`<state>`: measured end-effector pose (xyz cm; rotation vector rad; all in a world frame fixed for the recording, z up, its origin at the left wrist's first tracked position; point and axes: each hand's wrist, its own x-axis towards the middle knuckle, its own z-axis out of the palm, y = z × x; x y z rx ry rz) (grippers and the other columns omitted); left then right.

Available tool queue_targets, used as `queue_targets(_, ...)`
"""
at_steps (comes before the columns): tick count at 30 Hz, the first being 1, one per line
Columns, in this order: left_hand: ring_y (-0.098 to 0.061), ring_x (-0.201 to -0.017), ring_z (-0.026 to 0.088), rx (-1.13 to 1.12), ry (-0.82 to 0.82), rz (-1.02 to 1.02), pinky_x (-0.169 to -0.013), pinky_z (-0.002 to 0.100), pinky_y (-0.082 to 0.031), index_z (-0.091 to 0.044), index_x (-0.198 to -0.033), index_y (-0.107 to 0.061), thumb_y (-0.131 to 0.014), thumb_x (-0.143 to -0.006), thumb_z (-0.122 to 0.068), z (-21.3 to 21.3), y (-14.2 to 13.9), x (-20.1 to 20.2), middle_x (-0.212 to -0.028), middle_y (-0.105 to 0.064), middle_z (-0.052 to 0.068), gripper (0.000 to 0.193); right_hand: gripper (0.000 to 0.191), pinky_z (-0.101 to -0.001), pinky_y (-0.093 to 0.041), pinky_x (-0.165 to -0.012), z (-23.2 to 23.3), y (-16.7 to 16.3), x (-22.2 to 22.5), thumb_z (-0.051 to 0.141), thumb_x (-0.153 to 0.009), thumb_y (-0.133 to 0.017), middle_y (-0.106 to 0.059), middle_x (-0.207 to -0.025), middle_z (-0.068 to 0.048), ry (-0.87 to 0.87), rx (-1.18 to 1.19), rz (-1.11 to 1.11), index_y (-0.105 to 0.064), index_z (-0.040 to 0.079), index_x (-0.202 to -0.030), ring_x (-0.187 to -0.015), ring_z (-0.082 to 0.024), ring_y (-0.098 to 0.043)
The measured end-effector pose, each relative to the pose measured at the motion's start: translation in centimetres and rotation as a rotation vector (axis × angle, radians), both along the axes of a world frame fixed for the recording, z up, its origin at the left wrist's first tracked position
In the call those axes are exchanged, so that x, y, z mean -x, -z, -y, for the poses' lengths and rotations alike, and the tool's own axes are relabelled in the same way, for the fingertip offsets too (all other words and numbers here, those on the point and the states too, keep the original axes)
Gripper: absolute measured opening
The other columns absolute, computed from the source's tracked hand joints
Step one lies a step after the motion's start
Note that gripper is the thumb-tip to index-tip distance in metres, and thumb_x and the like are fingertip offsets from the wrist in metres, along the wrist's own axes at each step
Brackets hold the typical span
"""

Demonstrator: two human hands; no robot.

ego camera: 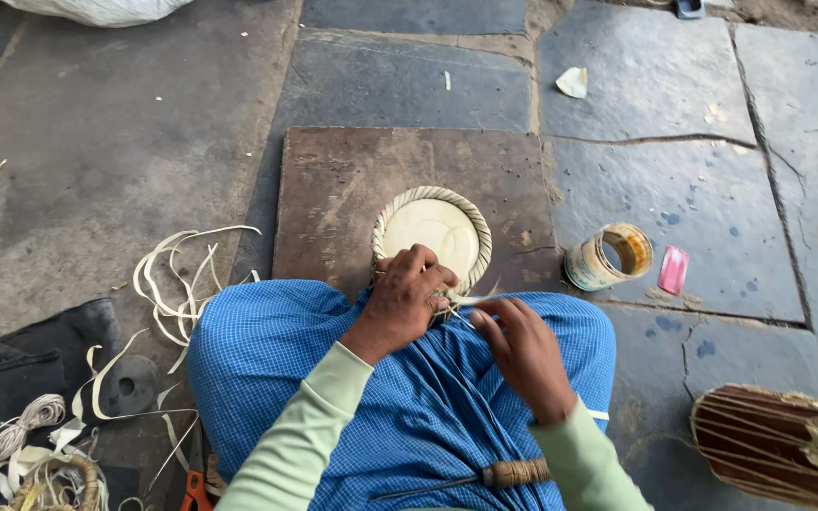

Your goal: The person sits cross-legged on the ground with a small drum on their lap and laces a flat leather strap around its rim. They thread the strap through the drum's side loops, pull it tight by hand, and use a wooden-handled awl to help tighten and seat the strap around the drum head.

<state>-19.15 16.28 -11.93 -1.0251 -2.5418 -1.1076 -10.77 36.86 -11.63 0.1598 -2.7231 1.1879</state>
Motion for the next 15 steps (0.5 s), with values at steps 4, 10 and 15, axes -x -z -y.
queue_targets(4, -0.056, -0.109, 0.024, -0.003, -0.032, -0.024, -0.094, 0.044, -0.037, -0.013, -0.101, -0.066, -0.08, -0.082, -0.02, 0.0, 0.1, 0.0, -0.109, -0.054, 0.004, 0.025, 0.017, -0.0327, -0.053, -0.056, 1.8, 0.1, 3.8, 0.018, -0.095, -0.065, -0.071, -0.071, -0.007, -0.078, 0.257, 0.332, -0.068, 0.002, -0.092, -0.059, -0.016, -0.066)
queue_targets(10, -0.056, -0.108, 0.025, -0.066, -0.017, 0.023, -0.094, 0.042, -0.039, -0.014, -0.107, -0.066, -0.08, -0.084, -0.018, 0.1, 1.0, 0.5, -0.107, -0.052, 0.004, 0.027, 0.019, -0.0287, -0.044, -0.05, 1.5, 2.3, 1.1, 0.02, -0.095, -0.066, -0.06, -0.064, -0.004, 0.067, 0.24, 0.202, -0.066, 0.002, -0.096, -0.054, -0.01, -0.054)
queue_targets(15, -0.057, -0.106, 0.024, -0.054, 0.003, 0.041, -0.092, 0.042, -0.04, -0.015, -0.107, -0.066, -0.08, -0.081, -0.017, 0.0, 0.7, 0.6, -0.105, -0.052, 0.004, 0.03, 0.024, -0.0225, -0.041, -0.053, 0.1, 3.0, 3.6, 0.026, -0.093, -0.069, -0.057, -0.07, 0.004, 0.1, 0.491, 0.462, -0.067, 0.008, -0.108, -0.061, -0.004, -0.048)
